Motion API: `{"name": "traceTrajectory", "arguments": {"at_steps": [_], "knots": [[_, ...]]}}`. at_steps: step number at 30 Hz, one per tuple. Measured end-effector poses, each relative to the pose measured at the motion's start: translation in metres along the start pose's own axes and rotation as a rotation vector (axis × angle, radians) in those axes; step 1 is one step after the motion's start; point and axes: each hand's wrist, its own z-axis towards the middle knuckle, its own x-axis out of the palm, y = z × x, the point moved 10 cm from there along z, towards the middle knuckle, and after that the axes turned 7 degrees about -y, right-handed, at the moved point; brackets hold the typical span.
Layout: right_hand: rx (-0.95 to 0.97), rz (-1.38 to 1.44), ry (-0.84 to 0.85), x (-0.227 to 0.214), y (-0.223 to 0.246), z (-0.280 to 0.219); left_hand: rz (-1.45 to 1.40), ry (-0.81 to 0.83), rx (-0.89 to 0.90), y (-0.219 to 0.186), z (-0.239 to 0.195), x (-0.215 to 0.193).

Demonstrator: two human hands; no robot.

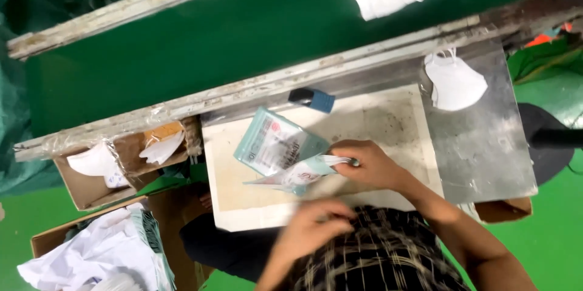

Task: Packaging face masks into clear plastic bags at a manufacturing workstation.

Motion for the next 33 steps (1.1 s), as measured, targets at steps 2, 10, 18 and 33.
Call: {"name": "traceTrajectory", "arguments": {"at_steps": [2, 10, 18, 33], "knots": [[0.01, -0.002, 0.06, 0.017, -0.014, -0.007, 0.219, -0.31, 0.176, -0.062, 0.002, -0.05], [-0.065, -0.178, 0.336, 0.081, -0.04, -0.035, 0.4, -0.312, -0.151, 0.012, 0.015, -0.06], [0.17, 0.062, 0.209, 0.009, -0.009, -0.007, 0.017, -0.742, -0.155, 0.033, -0.005, -0.104], [-0.077, -0.459, -0.029, -0.003, 0.016, -0.004, 0.158, -0.739, 0.27, -0.02, 0.008, -0.089]]}}
